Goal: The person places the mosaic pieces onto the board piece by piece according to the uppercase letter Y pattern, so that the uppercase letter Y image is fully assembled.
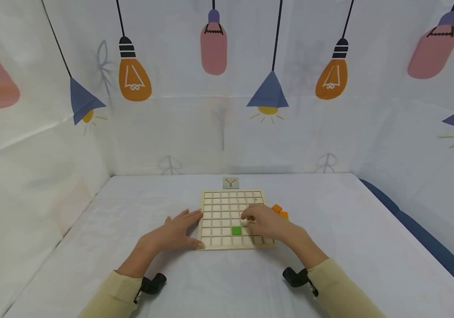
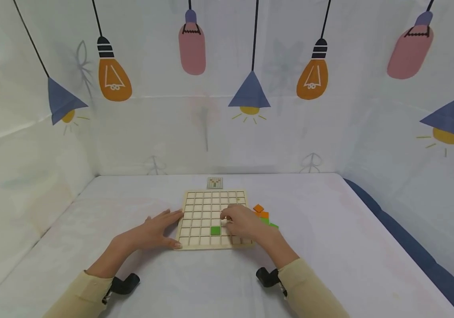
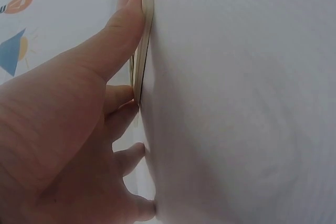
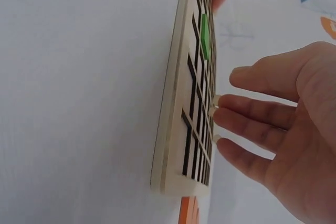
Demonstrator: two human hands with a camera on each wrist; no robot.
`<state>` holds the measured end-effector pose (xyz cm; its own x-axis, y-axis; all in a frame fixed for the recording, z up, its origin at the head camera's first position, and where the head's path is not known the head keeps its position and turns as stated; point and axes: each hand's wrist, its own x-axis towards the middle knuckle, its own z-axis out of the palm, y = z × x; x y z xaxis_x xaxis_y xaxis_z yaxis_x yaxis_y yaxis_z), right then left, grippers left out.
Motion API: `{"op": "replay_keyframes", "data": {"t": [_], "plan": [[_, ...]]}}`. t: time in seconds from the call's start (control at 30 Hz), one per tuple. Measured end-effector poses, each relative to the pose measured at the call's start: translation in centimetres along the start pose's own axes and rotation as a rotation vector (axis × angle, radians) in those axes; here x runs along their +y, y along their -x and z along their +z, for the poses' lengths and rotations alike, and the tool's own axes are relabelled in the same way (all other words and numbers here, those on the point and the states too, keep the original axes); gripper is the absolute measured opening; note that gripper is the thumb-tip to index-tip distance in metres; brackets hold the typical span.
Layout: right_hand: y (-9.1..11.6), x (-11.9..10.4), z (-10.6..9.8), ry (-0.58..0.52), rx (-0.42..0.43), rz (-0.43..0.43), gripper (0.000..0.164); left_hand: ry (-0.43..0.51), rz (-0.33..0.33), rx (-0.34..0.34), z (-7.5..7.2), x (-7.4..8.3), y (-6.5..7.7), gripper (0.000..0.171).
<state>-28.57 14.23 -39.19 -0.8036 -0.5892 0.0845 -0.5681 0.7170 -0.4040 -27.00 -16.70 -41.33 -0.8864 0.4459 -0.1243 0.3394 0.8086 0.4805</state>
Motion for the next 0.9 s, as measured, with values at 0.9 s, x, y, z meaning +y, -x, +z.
{"op": "replay_keyframes", "data": {"t": [0.9], "plan": [[2.3, 3.1, -1.0, 0.053, 0.056, 0.087, 0.020, -0.002, -0.020, 0.005, 0.2, 0.2, -0.1, 0.100]]}}
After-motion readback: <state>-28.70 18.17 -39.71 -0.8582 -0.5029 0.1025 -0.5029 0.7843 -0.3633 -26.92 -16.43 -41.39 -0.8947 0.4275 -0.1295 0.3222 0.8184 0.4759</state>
